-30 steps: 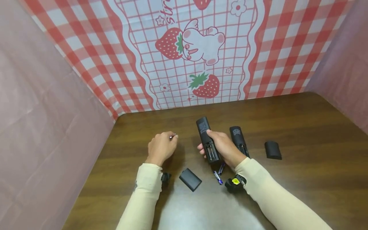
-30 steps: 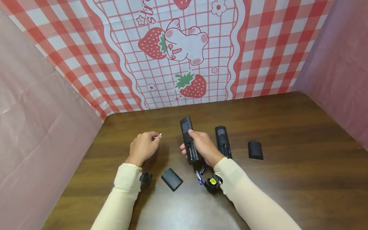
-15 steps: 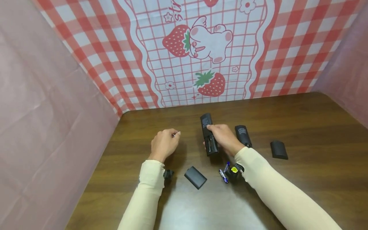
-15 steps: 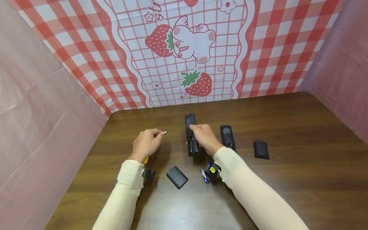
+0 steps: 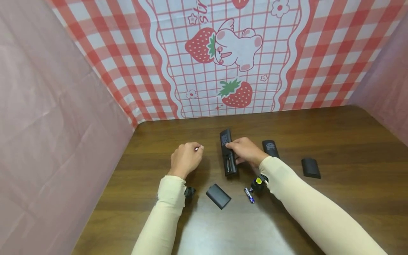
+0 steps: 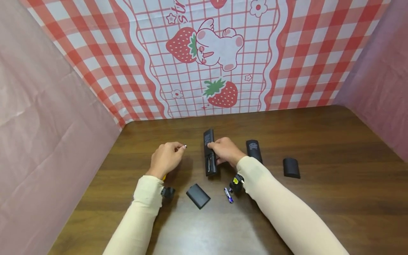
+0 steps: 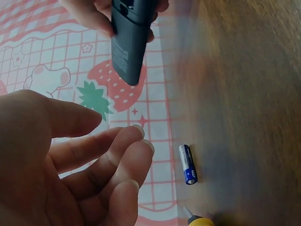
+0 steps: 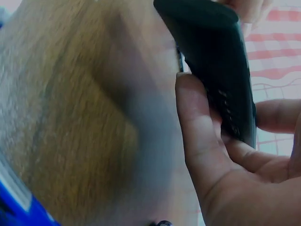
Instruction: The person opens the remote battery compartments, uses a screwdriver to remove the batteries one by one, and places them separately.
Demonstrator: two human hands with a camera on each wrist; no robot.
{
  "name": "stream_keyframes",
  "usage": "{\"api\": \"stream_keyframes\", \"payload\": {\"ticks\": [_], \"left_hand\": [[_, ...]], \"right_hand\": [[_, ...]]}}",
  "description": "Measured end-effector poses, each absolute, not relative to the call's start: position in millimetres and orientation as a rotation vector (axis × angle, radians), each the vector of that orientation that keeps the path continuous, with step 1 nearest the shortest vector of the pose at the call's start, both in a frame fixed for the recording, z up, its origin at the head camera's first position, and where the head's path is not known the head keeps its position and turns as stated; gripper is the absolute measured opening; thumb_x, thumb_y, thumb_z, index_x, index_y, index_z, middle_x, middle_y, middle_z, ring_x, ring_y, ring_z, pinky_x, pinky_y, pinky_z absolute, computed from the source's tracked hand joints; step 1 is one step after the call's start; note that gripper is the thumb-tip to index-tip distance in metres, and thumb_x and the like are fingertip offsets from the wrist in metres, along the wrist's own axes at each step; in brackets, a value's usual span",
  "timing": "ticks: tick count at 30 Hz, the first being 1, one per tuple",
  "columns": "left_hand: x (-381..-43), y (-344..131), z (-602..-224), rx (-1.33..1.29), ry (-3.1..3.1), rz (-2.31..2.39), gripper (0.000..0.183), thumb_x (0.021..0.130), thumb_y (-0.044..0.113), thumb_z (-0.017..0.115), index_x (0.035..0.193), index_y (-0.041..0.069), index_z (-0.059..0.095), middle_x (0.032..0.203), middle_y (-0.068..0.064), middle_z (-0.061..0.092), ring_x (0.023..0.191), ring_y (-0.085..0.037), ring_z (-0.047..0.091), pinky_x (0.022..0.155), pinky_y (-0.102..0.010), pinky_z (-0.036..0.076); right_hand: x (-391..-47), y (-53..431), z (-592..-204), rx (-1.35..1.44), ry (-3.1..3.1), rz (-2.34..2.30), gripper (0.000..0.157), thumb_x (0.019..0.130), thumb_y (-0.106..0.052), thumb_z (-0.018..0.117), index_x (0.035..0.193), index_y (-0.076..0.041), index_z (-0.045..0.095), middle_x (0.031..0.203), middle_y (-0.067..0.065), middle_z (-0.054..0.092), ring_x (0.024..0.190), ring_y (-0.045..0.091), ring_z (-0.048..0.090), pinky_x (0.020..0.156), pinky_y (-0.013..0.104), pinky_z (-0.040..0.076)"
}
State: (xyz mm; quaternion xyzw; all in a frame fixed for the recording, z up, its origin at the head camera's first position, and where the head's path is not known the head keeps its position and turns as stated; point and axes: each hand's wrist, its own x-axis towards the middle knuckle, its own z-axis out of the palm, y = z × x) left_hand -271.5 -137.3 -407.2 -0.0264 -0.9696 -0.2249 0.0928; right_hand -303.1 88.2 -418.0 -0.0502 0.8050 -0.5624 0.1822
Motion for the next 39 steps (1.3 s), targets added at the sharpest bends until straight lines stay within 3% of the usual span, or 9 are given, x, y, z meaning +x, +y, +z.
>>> {"api": "stream_keyframes", "payload": {"ticks": [5, 20, 30, 39], "left_hand": [[-272, -137, -406, -0.084, -2.891, -0.643, 0.029, 0.099, 0.042, 0.056, 0.113, 0.027, 0.077, 0.11, 0.0, 0.073, 0.093, -0.03, 0.069, 0.073, -0.05, 0.051], [-270, -129, -414, -0.121, -2.915, -0.664, 0.036, 0.101, 0.046, 0.052, 0.117, 0.024, 0.076, 0.109, 0.001, 0.074, 0.089, -0.025, 0.069, 0.071, -0.047, 0.052], [-270, -122, -417, -0.134, -2.943, -0.623, 0.036, 0.101, 0.046, 0.052, 0.117, 0.023, 0.075, 0.11, -0.001, 0.073, 0.086, -0.028, 0.069, 0.07, -0.048, 0.051], [-271, -120, -419, -0.117, -2.947, -0.603, 0.032, 0.101, 0.043, 0.054, 0.116, 0.024, 0.076, 0.11, -0.001, 0.073, 0.088, -0.029, 0.07, 0.07, -0.048, 0.051]], "right_hand": [[-308, 85, -419, -0.16, 2.243, -1.557, 0.038, 0.103, -0.023, 0.053, 0.117, 0.011, 0.061, 0.093, 0.017, 0.064, 0.076, 0.022, 0.064, 0.066, 0.036, 0.059], [-318, 84, -416, -0.116, 2.201, -1.524, 0.036, 0.101, -0.02, 0.06, 0.121, 0.011, 0.061, 0.103, 0.022, 0.062, 0.078, 0.025, 0.069, 0.067, 0.038, 0.059], [-318, 78, -422, -0.086, 2.167, -1.525, 0.028, 0.101, -0.016, 0.06, 0.11, 0.01, 0.063, 0.091, 0.019, 0.06, 0.068, 0.022, 0.066, 0.064, 0.036, 0.059], [-318, 72, -427, -0.11, 2.276, -1.513, 0.035, 0.1, -0.013, 0.061, 0.121, 0.015, 0.059, 0.084, 0.017, 0.063, 0.061, 0.019, 0.066, 0.06, 0.033, 0.058]]}}
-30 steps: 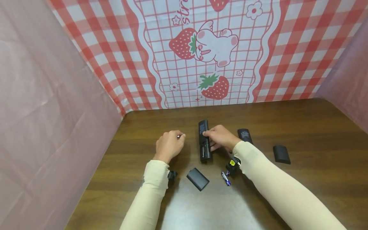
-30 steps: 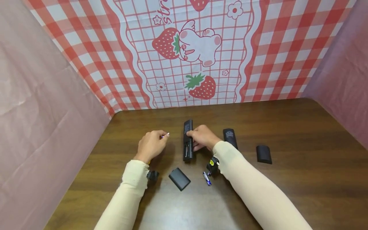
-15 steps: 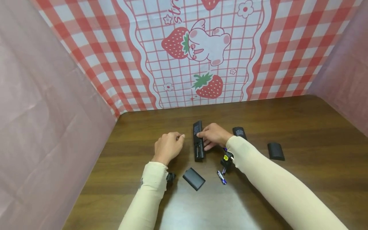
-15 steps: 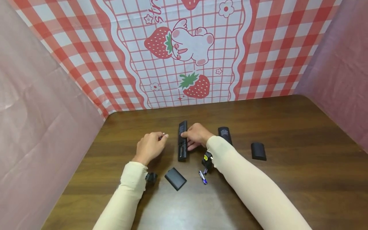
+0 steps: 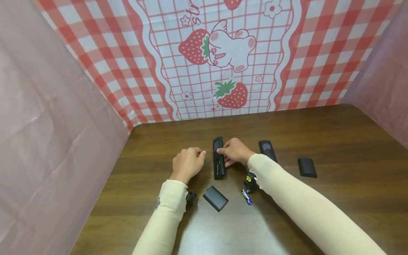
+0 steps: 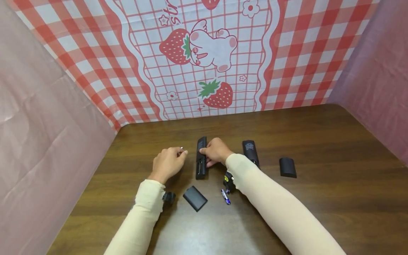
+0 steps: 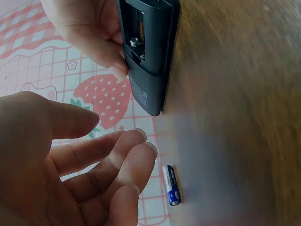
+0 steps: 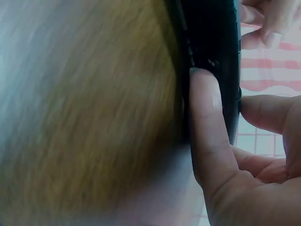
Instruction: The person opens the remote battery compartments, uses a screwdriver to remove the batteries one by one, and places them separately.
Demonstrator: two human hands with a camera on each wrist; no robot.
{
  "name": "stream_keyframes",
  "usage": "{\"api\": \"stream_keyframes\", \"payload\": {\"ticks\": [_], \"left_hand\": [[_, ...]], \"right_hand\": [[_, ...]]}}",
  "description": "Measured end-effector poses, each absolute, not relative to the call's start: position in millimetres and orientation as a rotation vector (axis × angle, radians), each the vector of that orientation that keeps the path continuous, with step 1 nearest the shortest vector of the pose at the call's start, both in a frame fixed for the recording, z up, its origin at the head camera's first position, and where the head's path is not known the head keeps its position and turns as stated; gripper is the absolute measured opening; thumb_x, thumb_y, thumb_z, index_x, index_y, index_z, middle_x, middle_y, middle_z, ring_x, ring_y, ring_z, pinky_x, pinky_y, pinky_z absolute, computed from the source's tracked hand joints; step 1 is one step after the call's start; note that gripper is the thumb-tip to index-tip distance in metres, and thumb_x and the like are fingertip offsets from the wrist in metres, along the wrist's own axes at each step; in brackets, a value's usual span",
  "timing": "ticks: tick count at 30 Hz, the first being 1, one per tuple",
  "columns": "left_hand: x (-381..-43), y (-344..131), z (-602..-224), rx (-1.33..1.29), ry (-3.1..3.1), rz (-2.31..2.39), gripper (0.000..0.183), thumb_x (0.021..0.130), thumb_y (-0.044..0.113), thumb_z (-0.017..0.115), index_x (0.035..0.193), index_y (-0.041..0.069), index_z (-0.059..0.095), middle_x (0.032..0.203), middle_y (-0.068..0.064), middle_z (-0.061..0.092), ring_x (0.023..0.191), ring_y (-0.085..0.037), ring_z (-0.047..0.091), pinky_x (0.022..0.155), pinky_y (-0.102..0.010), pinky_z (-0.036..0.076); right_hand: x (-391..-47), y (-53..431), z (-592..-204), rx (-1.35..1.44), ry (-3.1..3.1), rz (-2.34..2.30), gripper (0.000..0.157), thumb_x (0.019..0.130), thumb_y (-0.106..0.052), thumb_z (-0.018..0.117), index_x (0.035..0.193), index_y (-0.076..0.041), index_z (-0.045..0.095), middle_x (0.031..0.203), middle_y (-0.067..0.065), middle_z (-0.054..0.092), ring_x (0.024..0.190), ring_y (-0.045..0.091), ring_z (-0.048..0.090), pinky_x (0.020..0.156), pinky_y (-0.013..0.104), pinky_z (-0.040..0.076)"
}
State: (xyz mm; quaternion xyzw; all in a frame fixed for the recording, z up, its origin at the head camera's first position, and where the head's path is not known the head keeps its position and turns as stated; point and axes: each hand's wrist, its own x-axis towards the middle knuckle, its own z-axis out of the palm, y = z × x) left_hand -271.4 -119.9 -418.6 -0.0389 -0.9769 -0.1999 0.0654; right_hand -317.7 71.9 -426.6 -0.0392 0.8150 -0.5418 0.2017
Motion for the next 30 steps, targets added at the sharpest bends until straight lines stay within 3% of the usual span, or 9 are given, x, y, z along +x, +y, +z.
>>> {"api": "stream_keyframes", "payload": {"ticks": [14, 23, 30], "left_hand": [[-268, -112, -423, -0.147, -2.947, -0.582, 0.031, 0.099, 0.042, 0.056, 0.113, 0.023, 0.076, 0.111, -0.002, 0.073, 0.097, -0.032, 0.068, 0.076, -0.051, 0.051], [-266, -108, -422, -0.119, -2.949, -0.52, 0.03, 0.099, 0.042, 0.057, 0.113, 0.023, 0.077, 0.112, -0.002, 0.073, 0.098, -0.032, 0.068, 0.075, -0.052, 0.051], [-267, -105, -424, -0.16, -2.948, -0.507, 0.031, 0.1, 0.041, 0.055, 0.115, 0.023, 0.076, 0.111, -0.002, 0.073, 0.095, -0.028, 0.069, 0.073, -0.052, 0.052]], "right_hand": [[-309, 81, -420, -0.232, 2.551, -1.219, 0.033, 0.1, -0.015, 0.062, 0.116, 0.014, 0.064, 0.076, 0.016, 0.068, 0.059, 0.021, 0.069, 0.056, 0.031, 0.057], [-303, 95, -419, -0.365, 2.676, -1.176, 0.025, 0.099, -0.019, 0.061, 0.109, 0.002, 0.07, 0.082, 0.011, 0.068, 0.067, 0.02, 0.067, 0.055, 0.031, 0.056], [-302, 120, -414, -0.428, 2.736, -1.078, 0.029, 0.103, -0.023, 0.056, 0.113, 0.0, 0.069, 0.08, 0.009, 0.069, 0.067, 0.021, 0.066, 0.055, 0.032, 0.052]]}}
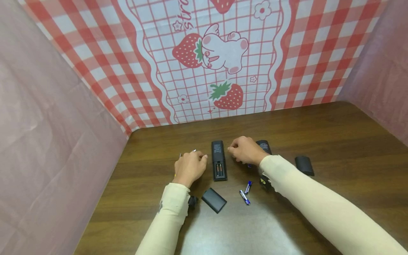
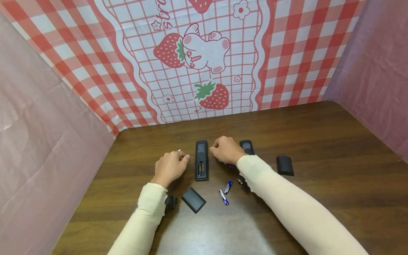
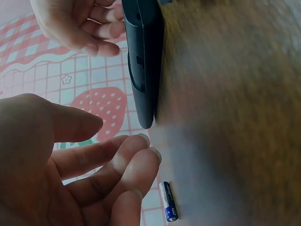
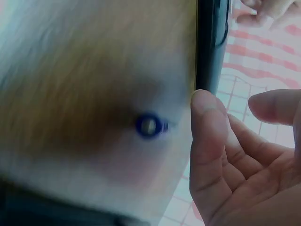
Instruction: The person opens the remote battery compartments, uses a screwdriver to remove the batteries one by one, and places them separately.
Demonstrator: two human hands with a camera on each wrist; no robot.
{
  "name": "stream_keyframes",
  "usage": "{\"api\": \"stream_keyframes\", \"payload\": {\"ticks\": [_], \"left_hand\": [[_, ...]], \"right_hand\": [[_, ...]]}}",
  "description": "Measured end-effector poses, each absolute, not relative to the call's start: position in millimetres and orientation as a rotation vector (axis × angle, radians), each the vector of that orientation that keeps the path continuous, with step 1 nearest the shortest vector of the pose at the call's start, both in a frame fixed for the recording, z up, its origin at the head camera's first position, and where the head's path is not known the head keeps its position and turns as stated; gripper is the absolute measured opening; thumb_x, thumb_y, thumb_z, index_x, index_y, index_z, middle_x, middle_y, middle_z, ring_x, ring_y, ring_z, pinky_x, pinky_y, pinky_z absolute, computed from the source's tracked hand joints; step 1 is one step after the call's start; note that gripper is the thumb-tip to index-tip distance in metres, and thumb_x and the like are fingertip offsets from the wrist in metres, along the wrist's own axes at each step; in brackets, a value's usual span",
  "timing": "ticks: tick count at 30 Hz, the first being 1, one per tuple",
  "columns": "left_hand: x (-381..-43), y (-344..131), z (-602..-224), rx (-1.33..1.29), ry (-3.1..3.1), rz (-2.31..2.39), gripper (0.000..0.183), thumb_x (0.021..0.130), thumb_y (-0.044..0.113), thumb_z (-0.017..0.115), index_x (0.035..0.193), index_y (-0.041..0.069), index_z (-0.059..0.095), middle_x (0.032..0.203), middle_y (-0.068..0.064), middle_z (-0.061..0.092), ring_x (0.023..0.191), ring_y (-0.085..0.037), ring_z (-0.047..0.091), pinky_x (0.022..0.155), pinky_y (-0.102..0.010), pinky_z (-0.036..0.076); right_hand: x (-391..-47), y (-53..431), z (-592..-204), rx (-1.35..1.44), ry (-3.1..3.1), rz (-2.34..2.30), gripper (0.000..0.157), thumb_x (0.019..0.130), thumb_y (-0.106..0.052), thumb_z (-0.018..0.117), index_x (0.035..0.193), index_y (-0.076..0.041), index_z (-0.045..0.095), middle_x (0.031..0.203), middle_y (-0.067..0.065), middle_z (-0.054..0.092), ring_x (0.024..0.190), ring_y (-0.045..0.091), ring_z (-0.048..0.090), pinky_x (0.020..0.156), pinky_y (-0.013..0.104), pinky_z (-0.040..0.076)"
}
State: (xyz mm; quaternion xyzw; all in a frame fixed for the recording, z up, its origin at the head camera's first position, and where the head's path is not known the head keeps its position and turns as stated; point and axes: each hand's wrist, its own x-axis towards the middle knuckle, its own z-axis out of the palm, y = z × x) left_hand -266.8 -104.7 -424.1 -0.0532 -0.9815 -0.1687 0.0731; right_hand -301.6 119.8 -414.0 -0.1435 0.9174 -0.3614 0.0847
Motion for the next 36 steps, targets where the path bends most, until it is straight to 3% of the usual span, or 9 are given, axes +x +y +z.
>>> {"api": "stream_keyframes", "payload": {"ticks": [15, 26, 30, 36], "left_hand": [[-269, -109, -427, -0.232, -2.9, -0.541, 0.03, 0.099, 0.038, 0.058, 0.113, 0.019, 0.077, 0.106, -0.002, 0.074, 0.094, -0.027, 0.07, 0.073, -0.05, 0.052], [-268, -128, -421, -0.293, -2.889, -0.581, 0.029, 0.1, 0.037, 0.058, 0.113, 0.019, 0.076, 0.108, -0.001, 0.073, 0.096, -0.025, 0.069, 0.073, -0.05, 0.054], [-270, -133, -417, -0.313, -2.892, -0.6, 0.029, 0.101, 0.038, 0.057, 0.115, 0.02, 0.076, 0.109, -0.001, 0.073, 0.093, -0.023, 0.069, 0.07, -0.047, 0.054], [-272, -139, -418, -0.442, -2.884, -0.702, 0.029, 0.101, 0.038, 0.058, 0.116, 0.02, 0.075, 0.114, 0.0, 0.072, 0.103, -0.021, 0.068, 0.083, -0.047, 0.053]], "right_hand": [[-301, 164, -405, -0.44, 2.83, -1.154, 0.031, 0.104, -0.022, 0.054, 0.112, 0.005, 0.068, 0.089, 0.013, 0.069, 0.074, 0.022, 0.069, 0.061, 0.033, 0.054], [-305, 189, -398, -0.418, 2.933, -1.076, 0.029, 0.103, -0.022, 0.054, 0.101, 0.002, 0.069, 0.083, 0.011, 0.067, 0.073, 0.021, 0.067, 0.066, 0.037, 0.054], [-308, 202, -395, -0.384, 2.96, -1.046, 0.029, 0.103, -0.022, 0.054, 0.104, 0.003, 0.069, 0.083, 0.012, 0.067, 0.073, 0.022, 0.064, 0.065, 0.037, 0.052], [-315, 216, -398, -0.315, 2.968, -1.067, 0.032, 0.104, -0.024, 0.054, 0.111, 0.004, 0.067, 0.085, 0.013, 0.065, 0.074, 0.025, 0.061, 0.063, 0.036, 0.05]]}}
